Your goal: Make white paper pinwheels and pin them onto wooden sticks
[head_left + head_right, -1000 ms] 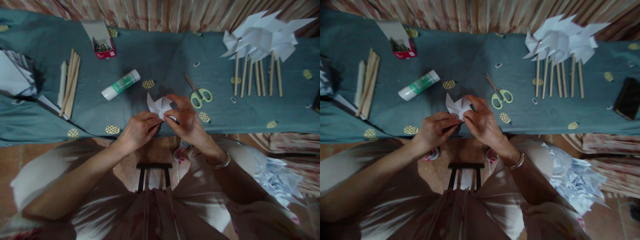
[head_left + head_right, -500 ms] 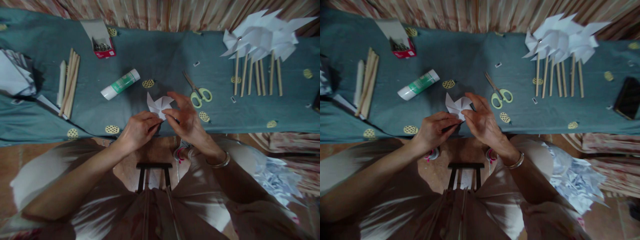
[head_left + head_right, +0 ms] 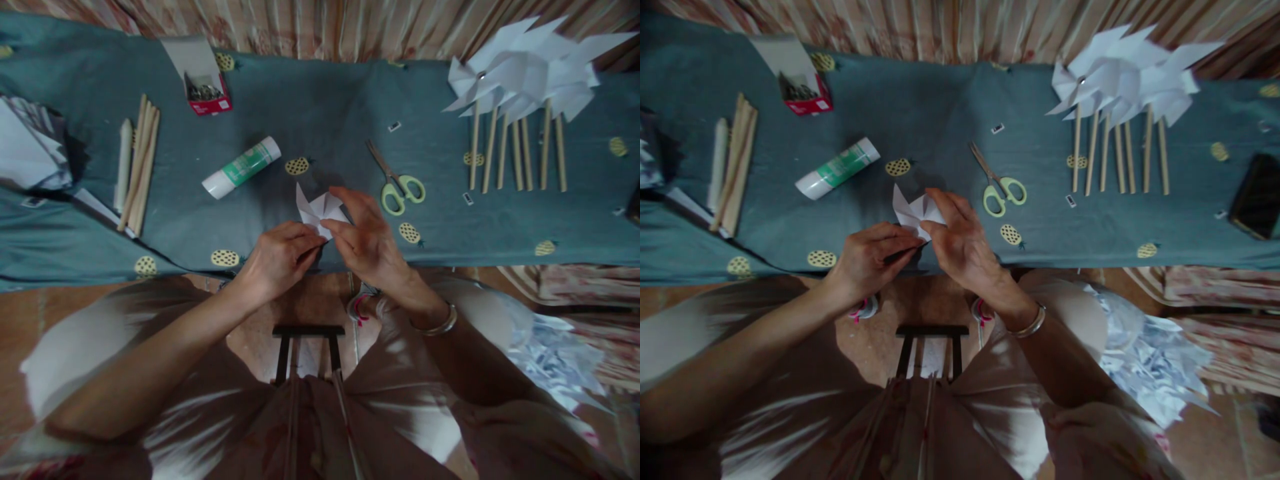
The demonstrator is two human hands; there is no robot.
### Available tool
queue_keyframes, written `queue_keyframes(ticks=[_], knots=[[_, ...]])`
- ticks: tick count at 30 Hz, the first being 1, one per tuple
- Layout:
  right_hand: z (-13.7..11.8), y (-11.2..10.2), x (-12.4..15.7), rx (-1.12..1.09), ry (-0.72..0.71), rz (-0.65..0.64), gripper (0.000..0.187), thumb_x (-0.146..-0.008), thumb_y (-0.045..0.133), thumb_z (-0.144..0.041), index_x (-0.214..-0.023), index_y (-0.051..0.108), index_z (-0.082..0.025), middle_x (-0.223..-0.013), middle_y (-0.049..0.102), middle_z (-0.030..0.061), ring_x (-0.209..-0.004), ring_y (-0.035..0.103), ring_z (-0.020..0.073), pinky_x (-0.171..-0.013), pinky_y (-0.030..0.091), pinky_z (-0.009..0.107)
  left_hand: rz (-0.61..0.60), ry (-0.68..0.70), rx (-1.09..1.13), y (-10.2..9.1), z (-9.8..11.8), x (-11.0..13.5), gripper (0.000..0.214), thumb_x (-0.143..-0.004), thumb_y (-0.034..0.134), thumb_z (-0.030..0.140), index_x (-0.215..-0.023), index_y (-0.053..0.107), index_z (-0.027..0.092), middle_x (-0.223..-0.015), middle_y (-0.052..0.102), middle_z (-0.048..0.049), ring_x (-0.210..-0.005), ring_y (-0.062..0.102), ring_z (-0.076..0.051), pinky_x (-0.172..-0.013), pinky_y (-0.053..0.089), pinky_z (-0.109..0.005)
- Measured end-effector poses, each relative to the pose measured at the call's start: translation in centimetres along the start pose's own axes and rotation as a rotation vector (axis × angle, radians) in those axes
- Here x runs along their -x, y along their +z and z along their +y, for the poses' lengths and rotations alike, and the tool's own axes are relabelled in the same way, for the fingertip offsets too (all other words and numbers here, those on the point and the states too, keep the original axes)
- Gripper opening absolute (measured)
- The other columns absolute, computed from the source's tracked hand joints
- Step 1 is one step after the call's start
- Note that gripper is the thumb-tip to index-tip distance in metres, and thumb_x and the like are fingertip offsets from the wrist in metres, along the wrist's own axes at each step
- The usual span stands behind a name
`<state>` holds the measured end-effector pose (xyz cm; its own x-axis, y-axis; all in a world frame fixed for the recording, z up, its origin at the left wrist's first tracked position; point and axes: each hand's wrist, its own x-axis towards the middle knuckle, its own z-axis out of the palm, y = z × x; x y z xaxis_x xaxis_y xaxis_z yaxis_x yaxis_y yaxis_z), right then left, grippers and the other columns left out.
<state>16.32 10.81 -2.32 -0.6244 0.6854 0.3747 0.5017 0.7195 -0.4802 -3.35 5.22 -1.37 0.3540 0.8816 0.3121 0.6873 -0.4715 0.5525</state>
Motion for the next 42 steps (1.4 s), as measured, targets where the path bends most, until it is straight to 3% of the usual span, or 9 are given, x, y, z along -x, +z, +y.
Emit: queue_keyframes(ticks=[6,13,17,21,24,30,33,38,42], knots=[[-0.7,0.6,0.1,0.025,0.011,-0.008,0.027,-0.098,0.040,-0.019,-0.112,0.063,-0.025,-0.149,0.046,0.0034,-0.142,0.039,0.0256,-0.113,0.041,0.052,0.029,0.037,-0.002,0.1,0.0,-0.1,0.018,-0.092,0.057,0.015,-0.101,0.072,0.012,-0.095,0.074,-0.0086,-0.086,0.069,-0.018,-0.076,0.056,-0.028],[-1.8,1.4,0.1,0.078,0.042,-0.048,0.037,-0.099,0.032,-0.015,-0.124,0.058,-0.025,-0.149,0.048,0.0053,-0.149,0.029,0.0226,-0.116,0.036,0.050,-0.016,0.057,-0.078,-0.1,0.1,-0.1,0.019,-0.094,0.054,0.019,-0.102,0.071,0.015,-0.095,0.072,-0.0079,-0.088,0.068,-0.019,-0.076,0.056,-0.030],[-2.0,1.8,0.0,0.105,0.028,-0.050,0.034,-0.100,0.032,-0.015,-0.115,0.061,-0.025,-0.146,0.052,0.0057,-0.148,0.031,0.0191,-0.115,0.038,0.045,0.007,0.100,-0.102,-0.1,0.2,-0.2,0.018,-0.093,0.054,0.015,-0.100,0.071,0.012,-0.091,0.071,-0.0091,-0.083,0.067,-0.019,-0.072,0.056,-0.029],[-1.1,1.4,-0.1,0.104,0.003,0.002,0.031,-0.099,0.035,-0.015,-0.097,0.064,-0.023,-0.143,0.054,0.0062,-0.147,0.033,0.0216,-0.112,0.042,0.045,0.001,0.098,-0.118,-0.1,0.3,-0.3,0.016,-0.093,0.055,0.016,-0.100,0.070,0.012,-0.090,0.071,-0.0086,-0.082,0.066,-0.019,-0.071,0.055,-0.029],[-0.5,0.8,0.1,0.048,0.047,-0.020,0.027,-0.095,0.042,-0.013,-0.101,0.066,-0.025,-0.148,0.049,0.0041,-0.149,0.029,0.0254,-0.113,0.041,0.052,0.002,0.093,-0.093,-0.1,0.3,-0.3,0.016,-0.093,0.056,0.016,-0.100,0.070,0.011,-0.093,0.071,-0.0096,-0.085,0.067,-0.019,-0.073,0.056,-0.029],[-0.2,0.2,0.6,-0.052,0.110,-0.011,0.039,-0.089,0.047,-0.010,-0.117,0.064,-0.032,-0.151,0.044,-0.0006,-0.149,0.028,0.0282,-0.115,0.036,0.063,-0.003,0.055,-0.073,0.0,0.1,-0.2,0.018,-0.093,0.055,0.018,-0.102,0.071,0.014,-0.093,0.071,-0.0088,-0.086,0.068,-0.019,-0.074,0.056,-0.029],[-0.2,0.3,0.6,-0.025,0.102,-0.011,0.042,-0.090,0.045,-0.008,-0.118,0.062,-0.033,-0.152,0.044,-0.0009,-0.149,0.029,0.0263,-0.115,0.038,0.060,-0.014,0.051,-0.072,0.0,0.0,-0.2,0.019,-0.094,0.055,0.019,-0.103,0.071,0.013,-0.092,0.071,-0.0089,-0.086,0.068,-0.019,-0.075,0.056,-0.029],[-0.4,0.6,0.4,0.020,0.072,0.005,0.036,-0.090,0.041,-0.007,-0.112,0.063,-0.026,-0.153,0.043,0.0042,-0.149,0.029,0.0276,-0.114,0.037,0.058,-0.011,0.065,-0.080,0.0,0.0,-0.3,0.019,-0.094,0.054,0.018,-0.101,0.071,0.013,-0.095,0.072,-0.0090,-0.087,0.068,-0.019,-0.076,0.056,-0.029],[-0.5,1.2,0.1,-0.039,0.092,-0.004,0.035,-0.093,0.040,-0.011,-0.111,0.063,-0.029,-0.150,0.046,0.0030,-0.149,0.028,0.0286,-0.114,0.034,0.058,-0.016,0.063,-0.065,0.1,0.0,-0.3,0.018,-0.093,0.055,0.017,-0.102,0.071,0.014,-0.095,0.072,-0.0086,-0.088,0.068,-0.019,-0.077,0.056,-0.030]])
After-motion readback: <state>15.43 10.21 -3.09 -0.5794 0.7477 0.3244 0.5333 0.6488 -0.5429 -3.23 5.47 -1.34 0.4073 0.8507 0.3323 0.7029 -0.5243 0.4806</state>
